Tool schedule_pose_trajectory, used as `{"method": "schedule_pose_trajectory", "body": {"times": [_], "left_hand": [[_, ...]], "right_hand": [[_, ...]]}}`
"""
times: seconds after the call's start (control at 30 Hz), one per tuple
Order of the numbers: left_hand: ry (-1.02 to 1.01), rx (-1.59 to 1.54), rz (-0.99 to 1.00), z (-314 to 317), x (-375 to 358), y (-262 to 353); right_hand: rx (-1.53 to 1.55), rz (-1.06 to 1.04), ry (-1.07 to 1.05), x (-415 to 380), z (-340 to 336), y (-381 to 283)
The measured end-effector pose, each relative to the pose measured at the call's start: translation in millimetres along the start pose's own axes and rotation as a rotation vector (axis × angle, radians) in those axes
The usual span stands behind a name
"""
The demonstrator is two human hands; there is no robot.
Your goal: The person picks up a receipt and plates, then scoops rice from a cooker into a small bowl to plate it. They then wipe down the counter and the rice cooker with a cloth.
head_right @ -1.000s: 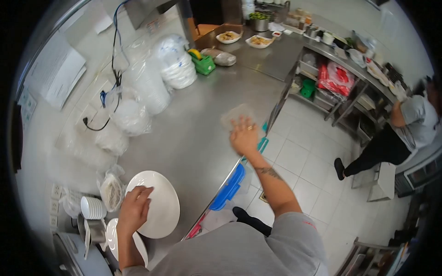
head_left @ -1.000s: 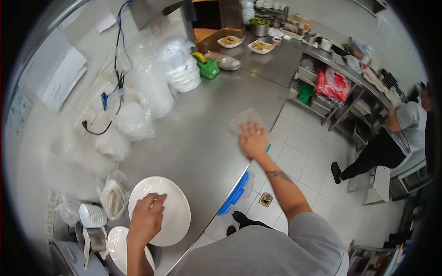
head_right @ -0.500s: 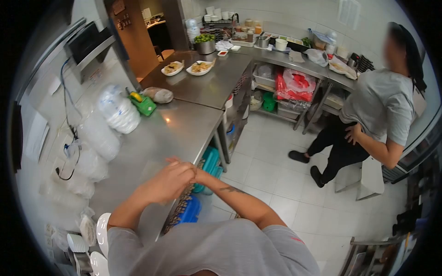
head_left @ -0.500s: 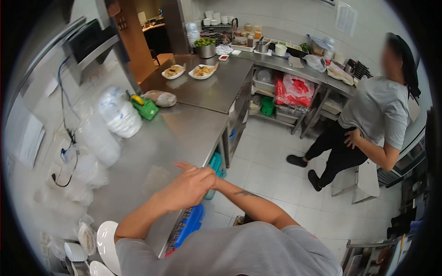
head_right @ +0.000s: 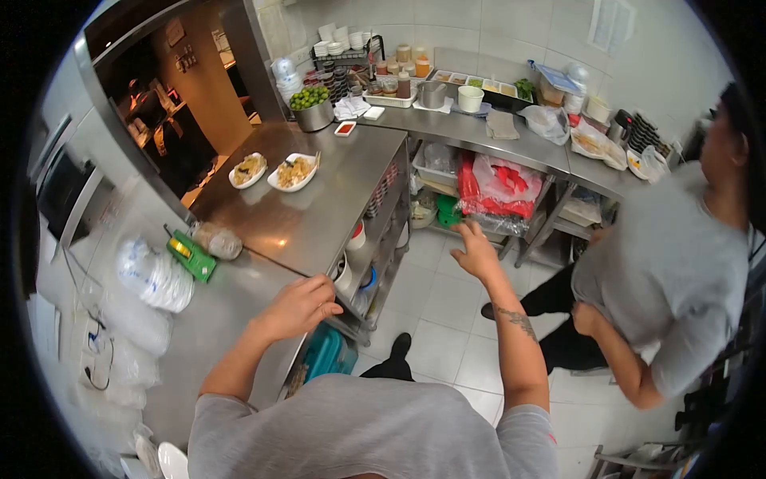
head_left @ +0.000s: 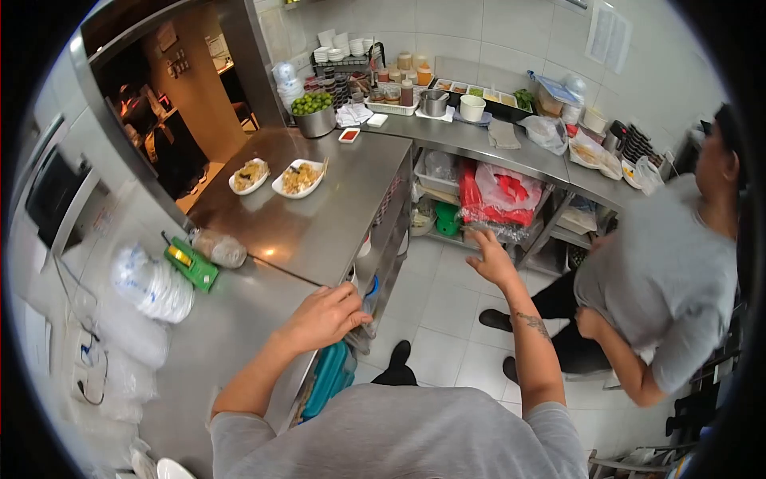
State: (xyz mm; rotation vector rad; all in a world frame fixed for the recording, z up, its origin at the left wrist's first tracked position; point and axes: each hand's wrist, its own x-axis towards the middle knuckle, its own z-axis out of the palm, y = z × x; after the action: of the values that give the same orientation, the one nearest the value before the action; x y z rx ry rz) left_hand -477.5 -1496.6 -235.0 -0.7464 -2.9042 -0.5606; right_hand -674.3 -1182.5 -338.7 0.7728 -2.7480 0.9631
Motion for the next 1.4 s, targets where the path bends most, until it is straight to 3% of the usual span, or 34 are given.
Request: {"method": "schedule_pose_trajectory", "body": {"times": [0.07, 0.13, 0.23, 0.4, 0.5, 0.63, 0.77, 0.87, 1.03, 1.1, 1.17, 1.27, 1.33, 1.4], "left_hand": [[0.03, 0.017, 0.055, -2, 40, -36], [0.022, 0.03, 0.064, -15, 89, -66], [0.021, 0.081, 0.088, -33, 171, -104], [0.079, 0.07, 0.355, -45, 318, -127], [0.049, 0.096, 0.416, -39, 387, -127], [0.041, 0.074, 0.432, -42, 461, -128], [0.106, -0.005, 0.395, -67, 542, -157], [0.17, -0.113, 0.256, -95, 608, -191], [0.568, 0.108, 0.235, -139, 755, -316], [0.722, 0.125, 0.155, -170, 825, -375], [0.856, 0.143, 0.042, -211, 891, -431], [1.056, 0.259, -0.059, -273, 965, -497], [1.156, 0.449, -0.142, -309, 1002, -541], [1.58, 0.557, -0.118, -331, 1043, -582]], "right_hand": [[-0.187, 0.112, -0.146, 7, 19, 62], [-0.236, 0.242, -0.35, -1, 68, 167], [-0.116, 0.524, -0.459, -35, 80, 222], [0.042, 0.867, -0.457, -65, 73, 258], [0.063, 0.929, -0.41, -59, 66, 299], [0.055, 0.851, -0.345, -12, 44, 355], [0.107, 0.808, -0.116, 59, 21, 363], [0.203, 0.77, -0.178, 101, 26, 384], [0.152, 0.897, -0.17, 117, 59, 442], [0.088, 1.019, -0.2, 111, 73, 456], [0.248, 1.285, -0.353, 108, 88, 469], [0.612, 1.439, -0.137, 113, 92, 458], [0.583, 1.48, -0.089, 118, 97, 458], [0.59, 1.533, -0.064, 113, 108, 453]]}}
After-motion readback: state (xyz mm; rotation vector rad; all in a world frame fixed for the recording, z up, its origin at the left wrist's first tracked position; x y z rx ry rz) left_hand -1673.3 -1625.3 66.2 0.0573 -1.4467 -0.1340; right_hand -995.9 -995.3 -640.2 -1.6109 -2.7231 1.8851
